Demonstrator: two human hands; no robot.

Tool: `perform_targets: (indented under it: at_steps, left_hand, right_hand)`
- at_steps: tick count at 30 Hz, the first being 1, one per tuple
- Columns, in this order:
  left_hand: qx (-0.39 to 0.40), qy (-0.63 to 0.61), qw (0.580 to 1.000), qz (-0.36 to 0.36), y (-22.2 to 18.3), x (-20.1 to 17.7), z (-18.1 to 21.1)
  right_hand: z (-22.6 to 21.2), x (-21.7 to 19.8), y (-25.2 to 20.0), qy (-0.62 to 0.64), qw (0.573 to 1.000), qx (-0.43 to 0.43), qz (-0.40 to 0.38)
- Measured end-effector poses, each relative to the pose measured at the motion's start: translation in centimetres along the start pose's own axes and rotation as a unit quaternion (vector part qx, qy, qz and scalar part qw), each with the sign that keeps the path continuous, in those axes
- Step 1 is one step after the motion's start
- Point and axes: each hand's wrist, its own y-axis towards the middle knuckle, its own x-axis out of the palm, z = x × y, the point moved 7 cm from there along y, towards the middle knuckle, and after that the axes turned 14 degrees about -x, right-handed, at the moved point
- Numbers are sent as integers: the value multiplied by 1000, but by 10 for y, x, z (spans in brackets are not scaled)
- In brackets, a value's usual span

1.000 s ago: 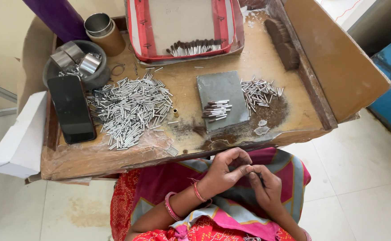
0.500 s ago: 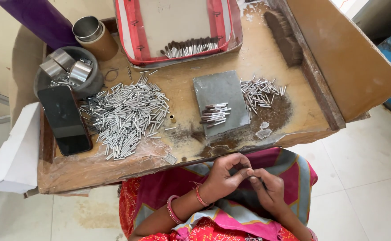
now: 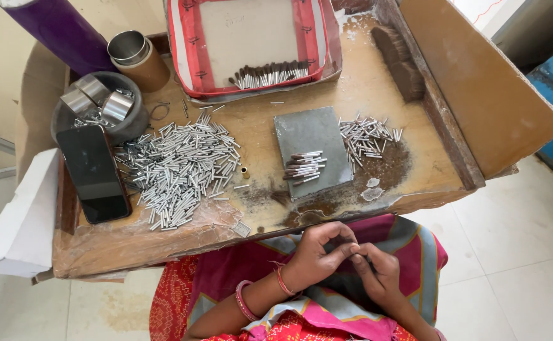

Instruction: Assembling small metal rods into cylindrical components on a workbench.

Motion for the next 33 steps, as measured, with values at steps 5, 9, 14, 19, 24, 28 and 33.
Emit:
perform_targets:
  at_steps: [5, 9, 14, 19, 24, 28, 33]
  left_hand:
    - [-6, -19, 1000, -10, 0, 0, -1]
    - [11, 11, 1000, 2, 0, -1, 0]
    - [25, 36, 999, 6, 0, 1, -2]
    - [12, 38, 999, -1, 2, 1, -1]
    - [63, 95, 993, 1, 2, 2, 10]
    - [58, 106, 993, 5, 4, 3, 9]
    - [66, 124, 990, 12, 4, 3, 9]
  right_hand:
    - [-4, 0, 4, 10, 1000, -11, -5]
    - [5, 1, 1, 9, 1000, -2, -15]
    - [18, 3, -3, 7, 1000, -1, -18]
    - [25, 5, -3, 31, 999, 16, -27]
    - [27, 6, -2, 42, 998, 23, -34]
    - [38, 7, -10, 32, 998, 30, -36]
    - [37, 7, -7, 38, 998, 38, -36]
